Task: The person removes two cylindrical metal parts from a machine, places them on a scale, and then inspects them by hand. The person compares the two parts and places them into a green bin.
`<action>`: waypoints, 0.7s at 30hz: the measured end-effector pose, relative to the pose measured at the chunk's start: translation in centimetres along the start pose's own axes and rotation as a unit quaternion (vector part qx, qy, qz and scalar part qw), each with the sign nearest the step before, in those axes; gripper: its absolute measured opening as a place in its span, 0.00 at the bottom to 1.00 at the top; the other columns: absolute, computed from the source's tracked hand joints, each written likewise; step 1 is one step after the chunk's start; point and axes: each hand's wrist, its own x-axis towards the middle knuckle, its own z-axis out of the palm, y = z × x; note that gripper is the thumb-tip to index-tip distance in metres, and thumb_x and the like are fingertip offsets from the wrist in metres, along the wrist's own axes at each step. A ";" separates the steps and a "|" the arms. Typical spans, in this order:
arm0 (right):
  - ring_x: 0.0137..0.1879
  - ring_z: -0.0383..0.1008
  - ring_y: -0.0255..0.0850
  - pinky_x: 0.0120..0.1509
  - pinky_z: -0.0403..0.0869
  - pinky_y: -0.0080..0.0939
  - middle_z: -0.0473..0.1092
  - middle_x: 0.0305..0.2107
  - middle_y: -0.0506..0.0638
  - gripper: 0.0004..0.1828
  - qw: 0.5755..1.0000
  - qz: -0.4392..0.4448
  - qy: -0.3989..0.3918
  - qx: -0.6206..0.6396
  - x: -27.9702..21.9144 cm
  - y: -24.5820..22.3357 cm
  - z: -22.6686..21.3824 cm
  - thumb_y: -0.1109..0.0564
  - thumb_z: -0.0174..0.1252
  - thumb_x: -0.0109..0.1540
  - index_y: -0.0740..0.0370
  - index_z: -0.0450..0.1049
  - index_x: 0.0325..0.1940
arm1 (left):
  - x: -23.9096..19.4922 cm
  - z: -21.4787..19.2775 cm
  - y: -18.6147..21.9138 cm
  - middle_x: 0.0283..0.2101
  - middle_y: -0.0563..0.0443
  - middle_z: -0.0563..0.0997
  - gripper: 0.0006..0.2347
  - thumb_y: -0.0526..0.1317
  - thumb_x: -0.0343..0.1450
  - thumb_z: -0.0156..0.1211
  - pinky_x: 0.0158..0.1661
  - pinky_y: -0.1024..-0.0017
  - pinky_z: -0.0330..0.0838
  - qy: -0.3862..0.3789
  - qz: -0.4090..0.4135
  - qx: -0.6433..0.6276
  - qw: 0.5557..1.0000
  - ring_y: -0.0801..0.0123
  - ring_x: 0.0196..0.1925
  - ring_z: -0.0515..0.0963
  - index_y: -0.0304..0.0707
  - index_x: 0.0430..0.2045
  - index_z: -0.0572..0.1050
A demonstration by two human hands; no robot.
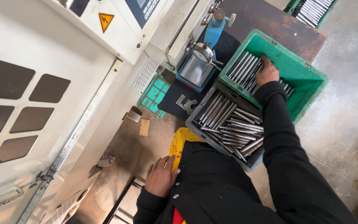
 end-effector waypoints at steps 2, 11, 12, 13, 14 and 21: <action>0.59 0.74 0.62 0.66 0.71 0.56 0.76 0.51 0.63 0.27 0.994 0.084 -0.011 -0.063 -0.5 -0.6 0.4 0.68 0.53 0.59 0.56 0.76 0.61 | 0.0 0.1 0.0 0.63 0.45 0.70 0.25 0.52 0.72 0.57 0.63 0.48 0.59 0.021 0.018 -0.010 1.000 0.51 0.67 0.67 0.45 0.63 0.65; 0.60 0.70 0.65 0.65 0.67 0.56 0.73 0.53 0.66 0.39 0.999 0.003 0.045 -0.013 -1.6 -1.5 0.1 0.71 0.52 0.49 0.59 0.73 0.66 | 0.6 0.6 -0.1 0.62 0.47 0.72 0.24 0.52 0.71 0.58 0.63 0.49 0.61 0.006 0.007 -0.032 0.999 0.53 0.65 0.69 0.44 0.61 0.67; 0.61 0.70 0.65 0.66 0.67 0.56 0.73 0.54 0.64 0.38 0.999 0.018 0.031 -0.013 -1.7 -1.6 0.1 0.71 0.52 0.50 0.58 0.73 0.66 | 0.7 0.7 -0.2 0.61 0.47 0.73 0.25 0.52 0.71 0.58 0.63 0.49 0.60 0.015 0.012 -0.030 0.999 0.53 0.65 0.69 0.44 0.61 0.67; 0.62 0.70 0.64 0.68 0.67 0.56 0.74 0.55 0.63 0.37 0.999 0.034 0.017 -0.013 -1.6 -1.6 0.0 0.71 0.51 0.51 0.56 0.74 0.65 | 0.8 0.7 -0.3 0.61 0.45 0.73 0.24 0.52 0.71 0.59 0.62 0.48 0.60 0.025 0.023 -0.021 0.999 0.51 0.65 0.69 0.43 0.61 0.67; 0.63 0.70 0.63 0.69 0.67 0.55 0.74 0.56 0.61 0.37 0.999 0.048 0.001 -0.014 -1.6 -1.8 0.0 0.71 0.51 0.51 0.55 0.74 0.64 | 1.0 0.8 -0.3 0.61 0.44 0.73 0.24 0.52 0.71 0.59 0.61 0.46 0.60 0.036 0.032 -0.014 0.999 0.48 0.64 0.68 0.43 0.61 0.67; 0.56 0.71 0.66 0.60 0.70 0.61 0.74 0.51 0.65 0.31 0.995 -0.005 0.076 -0.057 -2.0 -5.1 -1.4 0.70 0.55 0.53 0.57 0.76 0.62 | 0.5 0.8 -1.2 0.59 0.43 0.74 0.23 0.50 0.71 0.58 0.60 0.49 0.64 0.064 0.046 -0.055 0.995 0.48 0.63 0.71 0.46 0.61 0.68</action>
